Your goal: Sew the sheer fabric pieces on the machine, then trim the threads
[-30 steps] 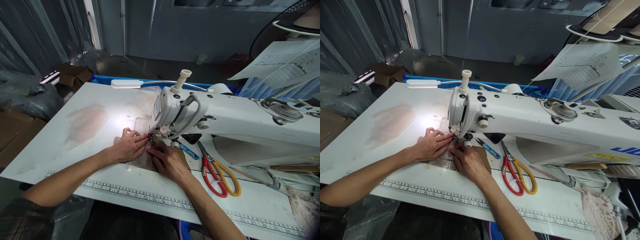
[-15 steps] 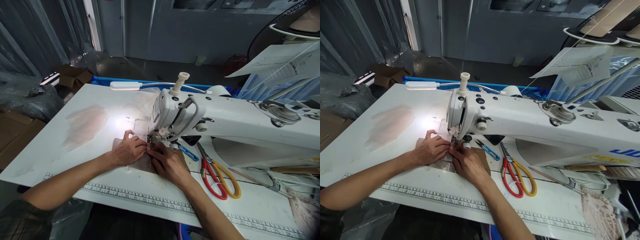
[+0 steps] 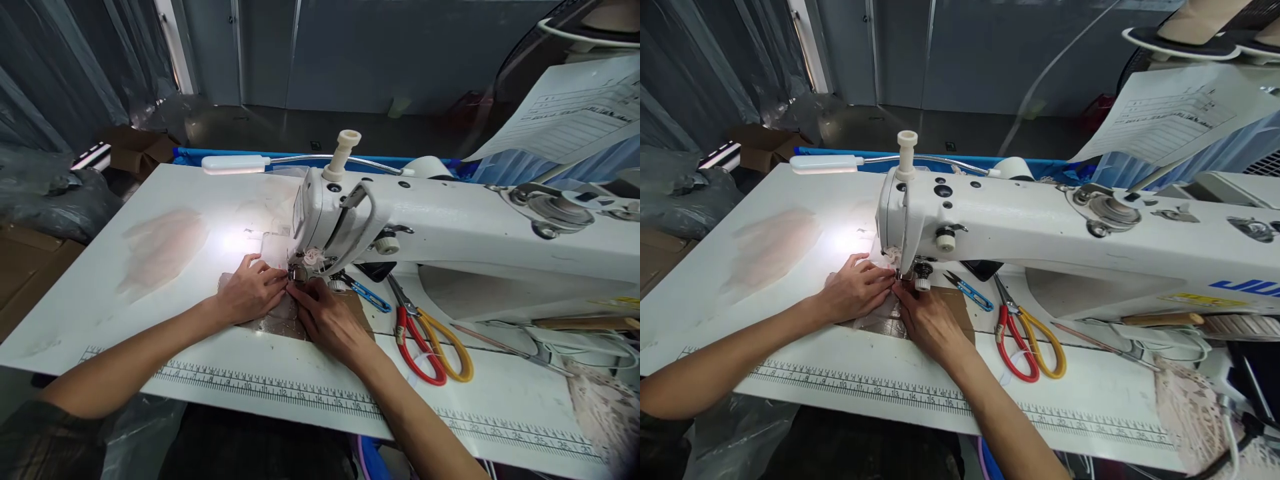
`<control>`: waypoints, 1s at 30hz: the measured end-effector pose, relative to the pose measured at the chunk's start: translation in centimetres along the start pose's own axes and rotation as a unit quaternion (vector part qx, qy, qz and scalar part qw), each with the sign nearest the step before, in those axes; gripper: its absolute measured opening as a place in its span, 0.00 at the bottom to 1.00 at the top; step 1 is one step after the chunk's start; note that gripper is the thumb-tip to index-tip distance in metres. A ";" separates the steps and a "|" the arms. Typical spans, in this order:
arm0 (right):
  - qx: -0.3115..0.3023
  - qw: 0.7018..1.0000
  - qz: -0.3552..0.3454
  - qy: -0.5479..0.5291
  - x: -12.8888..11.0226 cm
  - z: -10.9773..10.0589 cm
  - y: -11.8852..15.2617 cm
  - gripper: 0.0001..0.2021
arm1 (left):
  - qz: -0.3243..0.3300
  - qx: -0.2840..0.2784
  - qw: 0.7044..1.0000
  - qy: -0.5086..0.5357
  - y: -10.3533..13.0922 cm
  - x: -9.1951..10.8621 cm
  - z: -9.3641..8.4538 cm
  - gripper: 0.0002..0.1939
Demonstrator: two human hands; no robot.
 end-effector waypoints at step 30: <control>-0.050 0.980 0.154 -0.119 5.0 -2.0 -2.0 0.10 | -0.028 -0.008 0.975 0.220 0.7 -0.3 -0.5 0.08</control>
Point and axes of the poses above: each hand's wrist, its own y-axis away from the middle knuckle, its own z-axis out of the palm, x = y × z, the point moved 7 cm from there along -y, towards the middle knuckle, and after that the axes turned 2 degrees about z, right-handed, at the moved point
